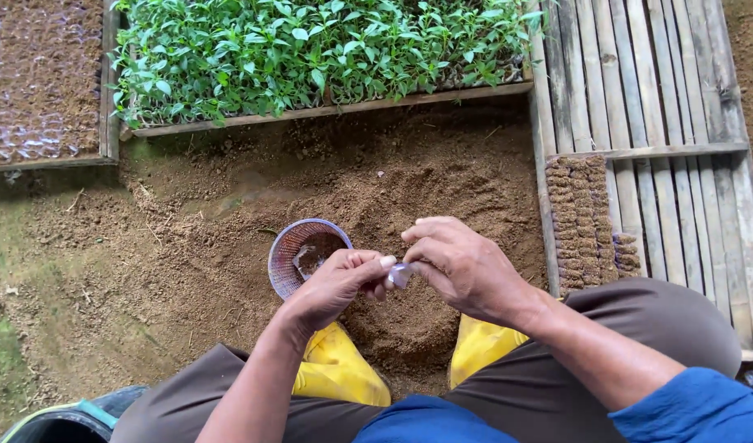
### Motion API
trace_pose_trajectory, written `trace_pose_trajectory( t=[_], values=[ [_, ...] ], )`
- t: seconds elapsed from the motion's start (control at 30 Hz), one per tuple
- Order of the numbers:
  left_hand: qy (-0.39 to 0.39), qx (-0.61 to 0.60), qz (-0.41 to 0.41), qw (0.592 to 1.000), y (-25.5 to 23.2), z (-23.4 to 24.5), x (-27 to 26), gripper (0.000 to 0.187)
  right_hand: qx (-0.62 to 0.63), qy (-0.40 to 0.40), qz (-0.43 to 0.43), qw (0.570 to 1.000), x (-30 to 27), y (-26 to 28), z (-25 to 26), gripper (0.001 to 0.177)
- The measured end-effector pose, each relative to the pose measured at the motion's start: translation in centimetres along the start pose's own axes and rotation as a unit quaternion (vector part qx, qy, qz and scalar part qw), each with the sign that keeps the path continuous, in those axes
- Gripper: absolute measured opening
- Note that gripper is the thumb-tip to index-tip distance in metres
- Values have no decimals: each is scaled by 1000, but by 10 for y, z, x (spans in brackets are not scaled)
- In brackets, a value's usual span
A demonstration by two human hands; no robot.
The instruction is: Filling small plastic sleeves with soil and arranging them in a wooden tray to prepare for planting seedlings.
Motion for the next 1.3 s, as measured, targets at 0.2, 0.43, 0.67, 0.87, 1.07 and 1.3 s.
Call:
trace_pose_trajectory(
  t=[0.2, 0.43, 0.67, 0.87, 1.07, 1.3],
  values=[
    [-109, -20, -51, 993, 17, 25, 8, 38, 127, -1, -98, 987, 4, -20, -6, 9],
    [-111, 137, -135, 975, 12, 6, 11, 30, 158, 15, -174, 972, 12, -13, -3, 9],
    [-177, 4, -131, 976, 30, 4, 21, 10, 322, 8, -318, 892, 4, -14, -8, 14],
    [-163, 24, -169, 972, 19, -1, 11, 12, 292, 4, -291, 911, 2, -14, -13, 6],
    [-172, 100, -169, 965, 25, 0, 12, 9, 323, -15, -283, 903, -9, -11, -23, 7],
    [-151, 130, -171, 965, 15, -14, 5, 18, 325, 5, -275, 905, -10, -7, -27, 27]
  ],
)
Point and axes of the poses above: each hand's wrist, its own x-axis towards the middle knuckle, its own z-axis out of the back of the hand, y = z × x, the point moved 6 cm from there along x, towards the middle knuckle
